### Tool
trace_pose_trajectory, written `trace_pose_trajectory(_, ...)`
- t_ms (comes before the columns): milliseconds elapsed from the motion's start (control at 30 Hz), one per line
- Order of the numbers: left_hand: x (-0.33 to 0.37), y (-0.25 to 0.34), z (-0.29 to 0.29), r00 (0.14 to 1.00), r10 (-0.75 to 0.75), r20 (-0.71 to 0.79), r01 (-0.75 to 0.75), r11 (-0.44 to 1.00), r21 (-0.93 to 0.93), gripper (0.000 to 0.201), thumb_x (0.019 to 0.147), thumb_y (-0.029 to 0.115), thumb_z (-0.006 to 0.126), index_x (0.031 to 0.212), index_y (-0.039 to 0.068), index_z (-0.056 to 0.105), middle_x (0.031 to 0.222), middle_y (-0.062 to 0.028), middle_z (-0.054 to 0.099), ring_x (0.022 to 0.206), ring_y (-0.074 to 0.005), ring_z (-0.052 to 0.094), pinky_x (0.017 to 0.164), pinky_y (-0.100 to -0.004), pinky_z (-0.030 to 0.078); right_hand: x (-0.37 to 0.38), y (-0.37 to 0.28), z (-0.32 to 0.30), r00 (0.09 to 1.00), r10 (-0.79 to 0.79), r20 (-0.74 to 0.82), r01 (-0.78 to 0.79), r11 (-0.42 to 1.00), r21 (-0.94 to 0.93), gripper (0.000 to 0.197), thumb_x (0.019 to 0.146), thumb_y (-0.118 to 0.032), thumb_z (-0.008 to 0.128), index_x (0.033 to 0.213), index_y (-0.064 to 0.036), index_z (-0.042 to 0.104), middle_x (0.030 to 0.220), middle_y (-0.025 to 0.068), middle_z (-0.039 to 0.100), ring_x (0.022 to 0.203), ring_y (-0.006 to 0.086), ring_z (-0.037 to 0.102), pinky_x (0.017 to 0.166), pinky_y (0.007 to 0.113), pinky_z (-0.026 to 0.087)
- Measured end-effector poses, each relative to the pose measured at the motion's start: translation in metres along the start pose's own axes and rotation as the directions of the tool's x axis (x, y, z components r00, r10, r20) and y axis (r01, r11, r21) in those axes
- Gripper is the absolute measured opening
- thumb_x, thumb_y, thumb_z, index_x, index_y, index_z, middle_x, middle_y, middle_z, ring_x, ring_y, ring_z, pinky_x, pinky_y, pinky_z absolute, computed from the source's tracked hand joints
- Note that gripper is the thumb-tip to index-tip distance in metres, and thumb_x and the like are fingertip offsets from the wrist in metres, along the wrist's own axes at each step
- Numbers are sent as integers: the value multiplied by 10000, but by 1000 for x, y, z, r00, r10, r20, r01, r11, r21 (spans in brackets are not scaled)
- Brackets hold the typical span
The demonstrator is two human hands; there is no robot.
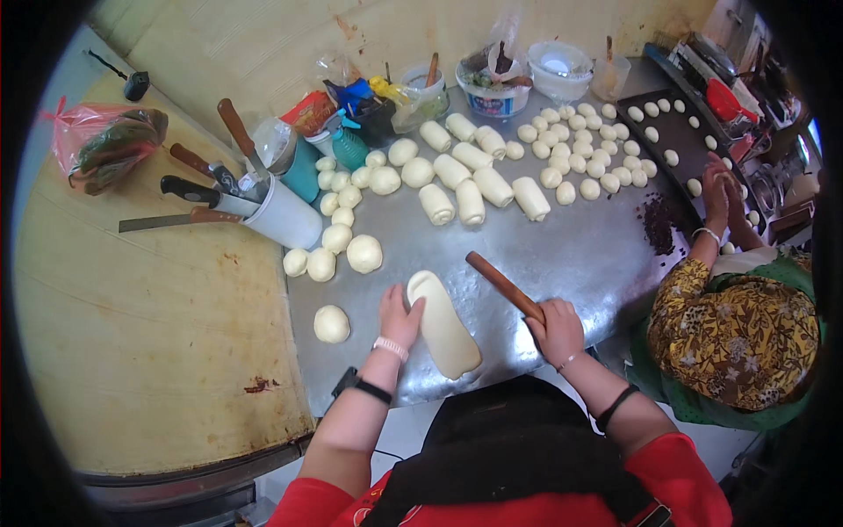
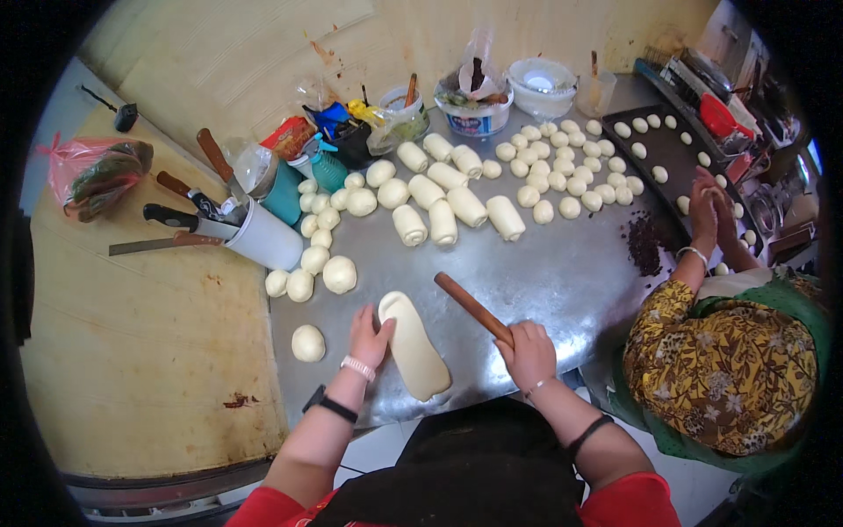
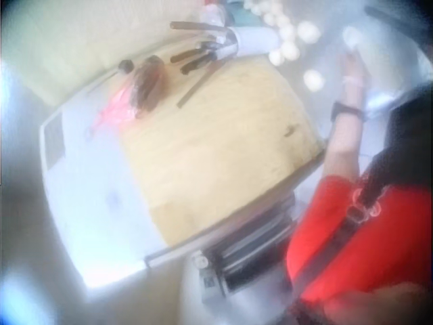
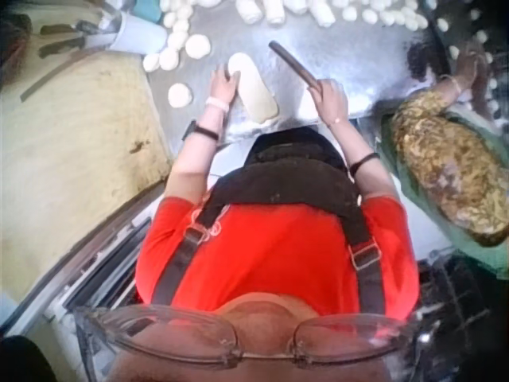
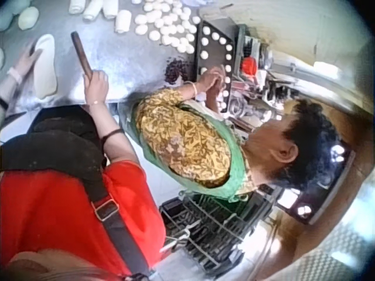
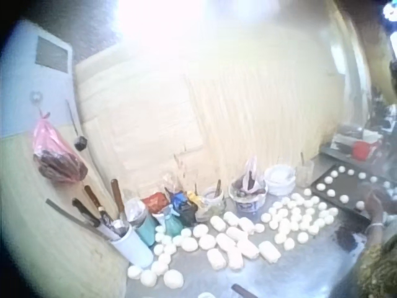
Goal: The recorder is rolling and shaping pieces of dough into long strips and then rolling them into cylindrical shapes on a stainless steel counter in a bakery.
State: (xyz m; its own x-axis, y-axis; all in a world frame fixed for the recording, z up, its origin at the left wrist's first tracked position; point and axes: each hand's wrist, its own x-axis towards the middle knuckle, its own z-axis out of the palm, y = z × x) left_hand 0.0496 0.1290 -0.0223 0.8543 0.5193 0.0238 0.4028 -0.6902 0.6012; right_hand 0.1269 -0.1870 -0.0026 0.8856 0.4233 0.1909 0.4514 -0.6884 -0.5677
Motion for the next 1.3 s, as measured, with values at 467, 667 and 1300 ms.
trace_pose_trajectory(467, -3, 88, -137, 860, 183, 477, 101, 854, -510, 246, 868, 77, 711, 1055, 62, 552, 840, 49, 565, 733, -37, 497, 644, -200, 423, 109, -142, -13, 651, -507, 565, 67, 780, 623, 443, 812, -255, 722, 1215, -107, 610, 1124, 138, 629, 996, 311, 627, 861, 383, 492)
trace_pose_trajectory(667, 11, 127, -152, 945, 327, 19, -316, 924, -217, 286, 821, 31, 710, 1089, 8, 615, 904, -99, 624, 762, -219, 610, 721, -319, 507, 148, -160, -30, 821, -468, 326, 305, 844, 442, 207, 847, -228, 661, 984, -74, 678, 1082, 122, 651, 930, 314, 641, 785, 420, 514)
trace_pose_trajectory(1300, -159, 44, 12, 869, 242, 431, -330, 934, 140, 324, 860, 58, 558, 1177, -12, 555, 1068, -204, 573, 1014, -389, 543, 900, -463, 450, -41, -33, 45, 738, -593, 321, 567, 804, 181, 407, 798, -73, 607, 1177, 72, 575, 1121, 198, 562, 1107, 348, 526, 988, 414, 435)
